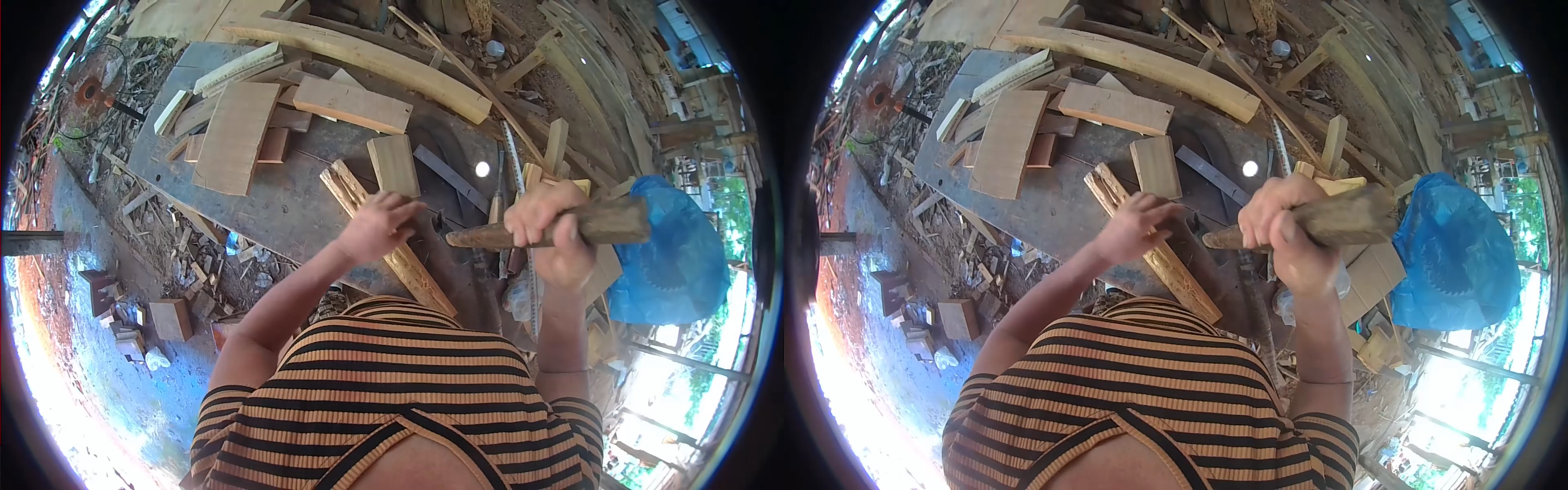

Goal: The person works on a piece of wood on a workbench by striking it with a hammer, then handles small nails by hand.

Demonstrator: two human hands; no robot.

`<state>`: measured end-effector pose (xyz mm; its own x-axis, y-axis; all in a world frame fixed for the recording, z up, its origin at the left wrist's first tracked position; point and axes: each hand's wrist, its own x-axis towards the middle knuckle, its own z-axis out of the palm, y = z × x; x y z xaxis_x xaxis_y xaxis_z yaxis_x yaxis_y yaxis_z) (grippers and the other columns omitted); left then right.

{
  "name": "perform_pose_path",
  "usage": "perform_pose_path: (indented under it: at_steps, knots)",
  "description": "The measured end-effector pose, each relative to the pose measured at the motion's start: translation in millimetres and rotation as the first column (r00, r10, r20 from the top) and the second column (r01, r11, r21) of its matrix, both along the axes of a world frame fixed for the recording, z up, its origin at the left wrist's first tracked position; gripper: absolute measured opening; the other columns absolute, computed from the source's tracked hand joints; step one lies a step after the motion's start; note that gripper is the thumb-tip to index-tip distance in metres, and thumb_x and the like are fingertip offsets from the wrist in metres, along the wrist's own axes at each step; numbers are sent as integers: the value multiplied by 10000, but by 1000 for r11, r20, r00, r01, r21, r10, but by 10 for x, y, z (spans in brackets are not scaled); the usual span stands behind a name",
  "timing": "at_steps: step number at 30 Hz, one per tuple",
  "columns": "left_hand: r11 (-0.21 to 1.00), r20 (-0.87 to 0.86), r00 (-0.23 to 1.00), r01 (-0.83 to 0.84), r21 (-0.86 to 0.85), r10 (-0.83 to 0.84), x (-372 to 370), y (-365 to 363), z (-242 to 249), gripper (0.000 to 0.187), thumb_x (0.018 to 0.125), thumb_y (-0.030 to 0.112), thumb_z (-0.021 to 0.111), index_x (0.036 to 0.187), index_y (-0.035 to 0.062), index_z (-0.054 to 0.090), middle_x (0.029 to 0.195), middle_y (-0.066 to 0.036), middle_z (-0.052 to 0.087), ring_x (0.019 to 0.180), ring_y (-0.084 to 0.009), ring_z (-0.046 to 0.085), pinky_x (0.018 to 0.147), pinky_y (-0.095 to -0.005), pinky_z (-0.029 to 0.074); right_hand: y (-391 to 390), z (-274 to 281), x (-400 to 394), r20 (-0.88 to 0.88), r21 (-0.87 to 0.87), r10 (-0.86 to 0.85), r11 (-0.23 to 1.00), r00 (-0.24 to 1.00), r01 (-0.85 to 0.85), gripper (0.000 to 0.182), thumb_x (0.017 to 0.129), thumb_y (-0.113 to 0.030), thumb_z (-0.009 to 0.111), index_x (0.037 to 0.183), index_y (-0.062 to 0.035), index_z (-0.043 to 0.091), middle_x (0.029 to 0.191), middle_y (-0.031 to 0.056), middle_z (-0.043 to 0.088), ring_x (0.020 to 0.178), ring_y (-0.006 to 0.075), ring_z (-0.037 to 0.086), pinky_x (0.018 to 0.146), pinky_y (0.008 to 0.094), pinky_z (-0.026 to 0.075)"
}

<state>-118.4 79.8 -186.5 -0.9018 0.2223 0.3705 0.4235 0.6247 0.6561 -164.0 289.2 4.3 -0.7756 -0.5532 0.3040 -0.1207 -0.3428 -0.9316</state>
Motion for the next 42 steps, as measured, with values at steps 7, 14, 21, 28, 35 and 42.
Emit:
perform_pose_path:
  at_steps: [7,14,21,28,35,42]
  knots:
    - [971,74,969,237,5,-237,-117,203,-151,323,724,72,692,1033,-18,667,948,-145,635,926,-324,599,834,-388,507,90,98,110,64,-48,-32,998,997,35,391,890,-395,674,813,-43,521,694,52,497,601,160,487,594,320,415]
    - [973,22,989,139,187,-145,-225,287,-207,218,789,45,638,1002,32,680,862,-143,642,857,-324,636,731,-410,524,333,-1,195,33,175,-220,962,975,211,403,956,-427,562,838,-48,491,669,51,479,598,183,482,647,340,422]
    - [972,147,987,101,-211,-71,-41,385,-231,464,789,149,656,1247,130,580,978,-96,557,1053,-310,532,924,-442,435,1077,-55,89,-6,-214,-686,712,728,669,380,1014,-385,461,846,-51,532,743,58,499,684,215,496,698,389,422]
    - [922,52,967,254,-291,-250,147,180,-360,565,708,393,759,1175,107,617,1045,-108,579,1114,-332,502,1012,-482,351,1423,-437,-238,358,-341,-863,234,356,911,444,990,-441,499,802,-54,609,752,84,560,775,262,543,771,393,441]
    - [895,96,948,318,-312,-303,199,73,-369,646,635,493,790,1152,134,645,1164,-101,542,1279,-335,402,1144,-531,229,1630,-1209,-414,457,-360,-807,216,374,908,444,978,-462,509,799,-65,589,818,65,594,838,241,578,855,405,482]
    - [912,34,954,295,-284,-298,321,-129,-573,610,627,487,803,1123,164,655,1136,-81,527,1264,-326,414,1136,-576,220,1764,-1467,38,636,67,-761,215,125,974,506,872,-582,613,969,-85,600,936,110,597,864,239,589,805,427,479]
